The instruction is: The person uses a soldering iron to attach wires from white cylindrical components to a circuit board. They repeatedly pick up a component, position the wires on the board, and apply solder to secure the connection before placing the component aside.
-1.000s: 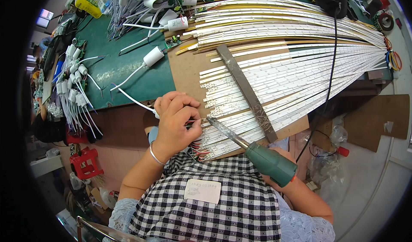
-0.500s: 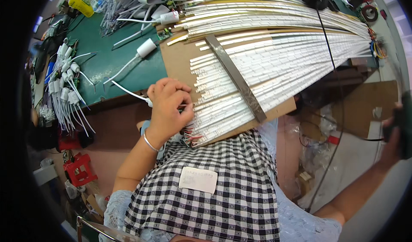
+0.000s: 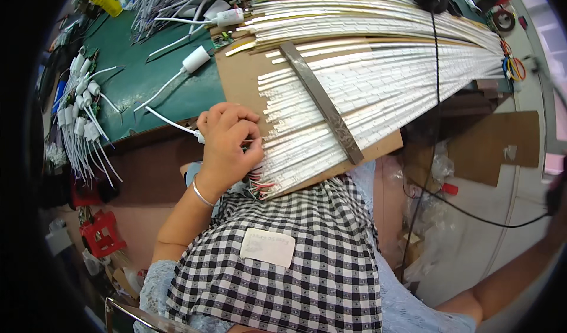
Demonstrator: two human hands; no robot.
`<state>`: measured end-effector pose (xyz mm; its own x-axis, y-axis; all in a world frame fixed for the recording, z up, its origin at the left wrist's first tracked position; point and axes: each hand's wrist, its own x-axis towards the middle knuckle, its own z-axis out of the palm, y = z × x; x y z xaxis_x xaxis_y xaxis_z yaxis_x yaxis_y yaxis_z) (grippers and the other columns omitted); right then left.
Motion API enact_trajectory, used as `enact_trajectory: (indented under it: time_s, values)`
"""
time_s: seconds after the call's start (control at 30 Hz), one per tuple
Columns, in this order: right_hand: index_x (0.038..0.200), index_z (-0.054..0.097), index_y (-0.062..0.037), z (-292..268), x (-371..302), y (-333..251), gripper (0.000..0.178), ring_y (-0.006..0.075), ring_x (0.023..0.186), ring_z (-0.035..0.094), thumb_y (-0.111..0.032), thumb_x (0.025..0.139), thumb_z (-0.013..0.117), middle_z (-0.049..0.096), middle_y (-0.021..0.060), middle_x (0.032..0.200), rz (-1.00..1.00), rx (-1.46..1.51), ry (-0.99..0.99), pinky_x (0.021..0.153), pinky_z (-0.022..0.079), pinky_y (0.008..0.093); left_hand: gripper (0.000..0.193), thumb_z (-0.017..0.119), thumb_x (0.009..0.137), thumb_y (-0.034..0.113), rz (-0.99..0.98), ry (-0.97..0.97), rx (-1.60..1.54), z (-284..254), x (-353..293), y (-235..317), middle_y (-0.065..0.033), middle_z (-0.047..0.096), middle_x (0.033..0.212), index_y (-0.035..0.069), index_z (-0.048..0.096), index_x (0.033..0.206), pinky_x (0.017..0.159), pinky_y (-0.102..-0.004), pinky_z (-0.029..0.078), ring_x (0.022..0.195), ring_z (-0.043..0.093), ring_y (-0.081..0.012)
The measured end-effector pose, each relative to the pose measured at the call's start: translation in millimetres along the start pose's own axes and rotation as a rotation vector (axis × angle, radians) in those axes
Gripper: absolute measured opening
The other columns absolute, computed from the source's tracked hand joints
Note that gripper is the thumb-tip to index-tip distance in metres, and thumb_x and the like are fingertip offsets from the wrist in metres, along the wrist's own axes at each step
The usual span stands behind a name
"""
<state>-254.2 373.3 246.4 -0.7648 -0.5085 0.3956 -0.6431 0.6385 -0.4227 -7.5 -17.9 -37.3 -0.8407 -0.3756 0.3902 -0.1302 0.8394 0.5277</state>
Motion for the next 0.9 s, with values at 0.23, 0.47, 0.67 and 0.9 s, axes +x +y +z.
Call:
enact_trajectory:
  time_s: [0.23,0.47,0.67,0.9]
  values:
    - [0.129,0.050,0.0051,220,-118,-5,0.070,0.0162,0.059,0.060,-0.042,0.082,0.070,0.064,0.0146,0.107,0.433,1.028,-0.224,0.053,0.049,0.0274,0.019,0.070,0.060,0.006,-0.008,-0.034,0.003,-3,2,4,0.0024,0.060,0.102,0.014,0.057,0.071,0.089,-0.0448,0.027,0.105,0.048,-0.0262]
    - [0.112,0.061,0.0011,270,-147,-16,0.045,0.0236,0.077,0.066,-0.034,0.084,0.069,0.067,0.0128,0.097,0.067,0.800,-0.596,0.071,0.053,0.0319,0.016,0.069,0.063,0.007,-0.021,-0.060,0.087,-8,4,11,0.0017,0.059,0.102,0.011,0.059,0.074,0.093,-0.0536,0.027,0.107,0.051,-0.0272]
    - [0.103,0.066,-0.0020,269,-132,-39,0.033,0.0257,0.083,0.067,-0.031,0.086,0.066,0.067,0.0113,0.096,0.026,0.784,-0.574,0.076,0.053,0.0331,0.017,0.070,0.064,0.008,-0.028,-0.090,0.138,-9,5,17,0.0003,0.060,0.103,0.011,0.061,0.077,0.096,-0.0579,0.025,0.110,0.051,-0.0294]
    - [0.107,0.065,-0.0003,279,-136,-30,0.036,0.0222,0.085,0.067,-0.032,0.088,0.067,0.067,0.0099,0.097,-0.147,0.703,-0.647,0.077,0.053,0.0294,0.017,0.070,0.064,0.007,-0.020,-0.088,0.144,-9,5,18,-0.0005,0.060,0.104,0.010,0.061,0.078,0.097,-0.0579,0.025,0.111,0.051,-0.0292]
